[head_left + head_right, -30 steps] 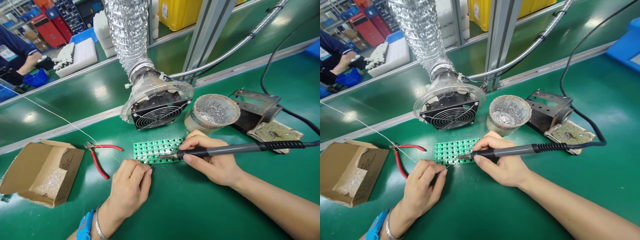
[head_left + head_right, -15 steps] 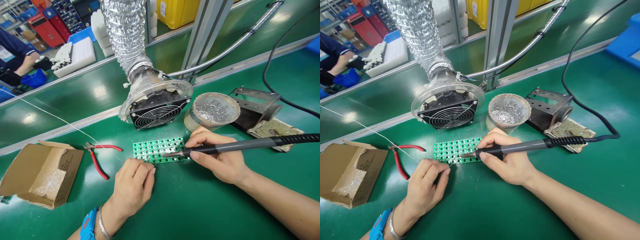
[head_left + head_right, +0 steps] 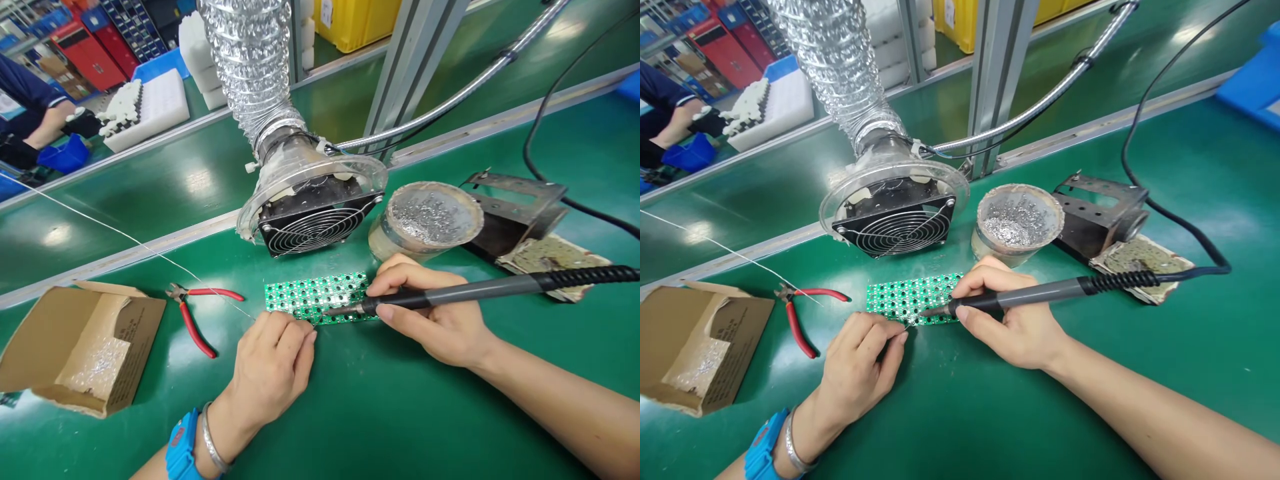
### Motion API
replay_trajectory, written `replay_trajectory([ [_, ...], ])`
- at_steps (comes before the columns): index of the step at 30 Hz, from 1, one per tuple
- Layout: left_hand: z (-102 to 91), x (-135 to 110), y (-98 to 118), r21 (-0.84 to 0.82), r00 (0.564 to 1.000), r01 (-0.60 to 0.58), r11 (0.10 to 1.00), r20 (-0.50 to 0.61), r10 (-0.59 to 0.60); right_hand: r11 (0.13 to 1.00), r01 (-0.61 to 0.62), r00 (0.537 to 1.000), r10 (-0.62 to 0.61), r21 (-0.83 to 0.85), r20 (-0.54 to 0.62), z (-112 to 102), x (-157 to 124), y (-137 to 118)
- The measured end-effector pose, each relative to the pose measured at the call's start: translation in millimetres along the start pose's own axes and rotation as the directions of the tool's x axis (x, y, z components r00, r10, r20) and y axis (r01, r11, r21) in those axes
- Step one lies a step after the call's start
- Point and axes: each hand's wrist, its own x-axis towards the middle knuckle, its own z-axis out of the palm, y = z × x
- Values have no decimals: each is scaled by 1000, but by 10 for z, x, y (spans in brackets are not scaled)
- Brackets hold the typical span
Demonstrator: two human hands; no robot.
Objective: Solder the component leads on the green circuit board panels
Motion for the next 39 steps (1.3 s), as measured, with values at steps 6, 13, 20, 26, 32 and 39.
replay_trajectory([
  [6,-28,-4,-10,-9,999,11,1000,-30,-11,1000,0,1000,1,28,-16,-12,-9,-5],
  [13,-58,-9,-7,-30,997,6,1000,-73,-8,999,25,1000,-25,31,-14,-23,-11,15],
  [20,-46,-12,-43,-39,998,22,999,-57,-24,999,28,999,-27,27,-18,8,-16,32],
  [26,-50,-19,-49,-28,998,42,999,-37,-43,999,37,999,-37,-6,26,73,-5,20],
  [32,-31,-4,-48,-34,998,46,998,-35,-48,999,42,999,-41,-9,16,79,-4,19],
  [39,-86,-30,-92,-72,995,79,994,-50,-83,998,56,994,-52,39,-97,-27,-14,-29],
])
